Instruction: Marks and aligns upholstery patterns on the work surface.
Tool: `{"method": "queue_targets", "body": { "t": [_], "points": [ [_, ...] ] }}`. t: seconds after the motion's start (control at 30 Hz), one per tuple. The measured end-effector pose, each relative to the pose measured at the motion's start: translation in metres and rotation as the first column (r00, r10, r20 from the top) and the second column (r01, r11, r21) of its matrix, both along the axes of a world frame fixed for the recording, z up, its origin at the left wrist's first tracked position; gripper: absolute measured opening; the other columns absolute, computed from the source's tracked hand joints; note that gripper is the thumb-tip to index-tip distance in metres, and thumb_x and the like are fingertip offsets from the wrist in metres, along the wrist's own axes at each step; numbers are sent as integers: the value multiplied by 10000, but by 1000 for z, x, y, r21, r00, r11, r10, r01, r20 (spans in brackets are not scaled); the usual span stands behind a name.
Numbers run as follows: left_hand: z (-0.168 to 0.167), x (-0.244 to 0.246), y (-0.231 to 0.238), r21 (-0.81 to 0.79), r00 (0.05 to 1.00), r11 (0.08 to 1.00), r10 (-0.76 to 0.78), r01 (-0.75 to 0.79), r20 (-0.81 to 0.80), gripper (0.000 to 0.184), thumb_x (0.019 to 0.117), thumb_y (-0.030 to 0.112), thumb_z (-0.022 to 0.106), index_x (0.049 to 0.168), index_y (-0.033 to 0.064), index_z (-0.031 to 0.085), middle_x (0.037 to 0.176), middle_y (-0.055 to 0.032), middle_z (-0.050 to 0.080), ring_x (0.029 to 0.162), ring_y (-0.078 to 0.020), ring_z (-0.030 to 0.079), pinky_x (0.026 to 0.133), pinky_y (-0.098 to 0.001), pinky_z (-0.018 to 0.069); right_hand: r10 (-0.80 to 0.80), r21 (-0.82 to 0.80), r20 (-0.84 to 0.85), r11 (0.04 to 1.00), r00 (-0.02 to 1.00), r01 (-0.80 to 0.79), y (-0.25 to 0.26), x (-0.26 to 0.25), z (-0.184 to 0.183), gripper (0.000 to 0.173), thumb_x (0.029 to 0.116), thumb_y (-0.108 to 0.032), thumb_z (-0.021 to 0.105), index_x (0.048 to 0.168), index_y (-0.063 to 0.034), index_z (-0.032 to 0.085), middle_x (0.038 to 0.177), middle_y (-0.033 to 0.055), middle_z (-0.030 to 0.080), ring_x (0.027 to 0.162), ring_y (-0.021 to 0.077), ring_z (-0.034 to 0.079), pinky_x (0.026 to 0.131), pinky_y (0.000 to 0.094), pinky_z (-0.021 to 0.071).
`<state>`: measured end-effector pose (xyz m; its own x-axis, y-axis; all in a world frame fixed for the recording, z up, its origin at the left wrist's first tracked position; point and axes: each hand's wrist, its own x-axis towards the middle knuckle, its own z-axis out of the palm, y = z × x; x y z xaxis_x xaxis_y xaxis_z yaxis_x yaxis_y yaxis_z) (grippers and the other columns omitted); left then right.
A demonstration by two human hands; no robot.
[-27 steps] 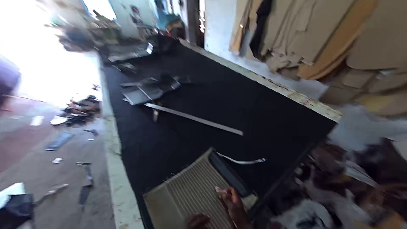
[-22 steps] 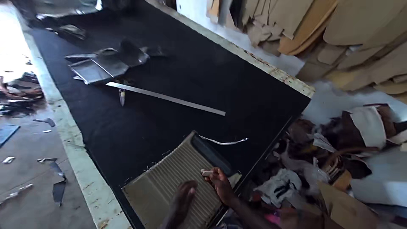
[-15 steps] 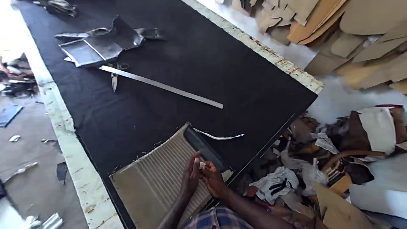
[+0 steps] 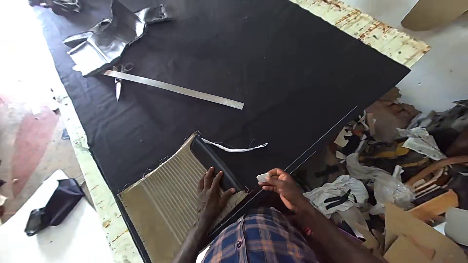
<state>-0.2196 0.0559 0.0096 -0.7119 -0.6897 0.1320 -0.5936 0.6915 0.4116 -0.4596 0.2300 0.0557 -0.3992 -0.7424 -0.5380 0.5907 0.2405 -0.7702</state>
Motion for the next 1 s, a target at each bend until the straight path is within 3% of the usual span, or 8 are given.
{"method": "queue_targets", "body": {
  "t": [0.2,0.37,0.43,0.5,0.6,0.7,0.83,1.0],
  "points": [
    [-2,-7,14,-14,995,999,49,-48,82,969,807,843,559,1546,225,451,1689,-109,237,1550,-362,214,1217,-593,258,82,-22,14,996,997,-82,1,-6,-1,228,1006,-91,562,1213,-40,644,932,152,687,686,223,678,635,383,612],
    [-15,-5,16,-43,997,998,49,-46,62,985,819,840,545,1573,219,414,1709,-84,194,1573,-340,158,1238,-588,221,92,-20,284,996,954,-91,-19,13,0,224,1041,-203,519,1153,-50,639,925,123,685,740,221,698,666,389,618],
    [-16,-5,16,-40,996,997,68,-66,64,986,816,850,532,1574,231,411,1711,-71,188,1573,-328,160,1231,-586,240,188,45,146,979,971,-197,-29,20,-3,232,1034,-289,612,1063,-63,653,822,66,646,640,146,633,573,298,569],
    [-16,-4,18,-36,994,996,82,-79,79,985,823,854,515,1579,233,404,1714,-62,182,1576,-316,158,1227,-580,250,387,177,-201,918,900,-355,-36,29,-7,259,1002,-336,677,978,-78,675,728,37,604,556,109,539,511,260,474],
    [-13,-15,27,-45,994,994,100,-97,53,997,793,838,587,1562,222,433,1702,-101,217,1570,-330,190,1252,-559,230,615,413,-524,788,589,-456,-36,29,-6,256,943,-367,739,1027,-125,741,900,61,715,808,205,683,757,464,580],
    [-1,-16,32,-100,985,982,165,-160,40,1007,731,873,621,1512,247,507,1663,-115,316,1547,-309,263,1265,-502,232,635,434,-610,769,475,-469,-39,35,-16,267,895,-317,772,1032,-91,742,970,96,726,915,254,695,853,532,570],
    [2,-12,28,-3,989,994,109,-109,99,950,829,863,495,1565,267,425,1694,-88,253,1572,-296,198,1281,-507,191,627,432,-617,775,475,-462,-42,34,-29,324,825,-276,812,1021,-33,723,849,115,690,759,252,652,712,521,551],
    [3,-12,24,81,996,995,48,-54,76,931,880,831,449,1589,233,371,1705,-93,215,1583,-294,154,1280,-505,172,640,451,-559,769,528,-454,-49,32,-17,260,779,-197,836,945,-47,704,730,34,651,633,153,595,613,385,521]
  ]
}}
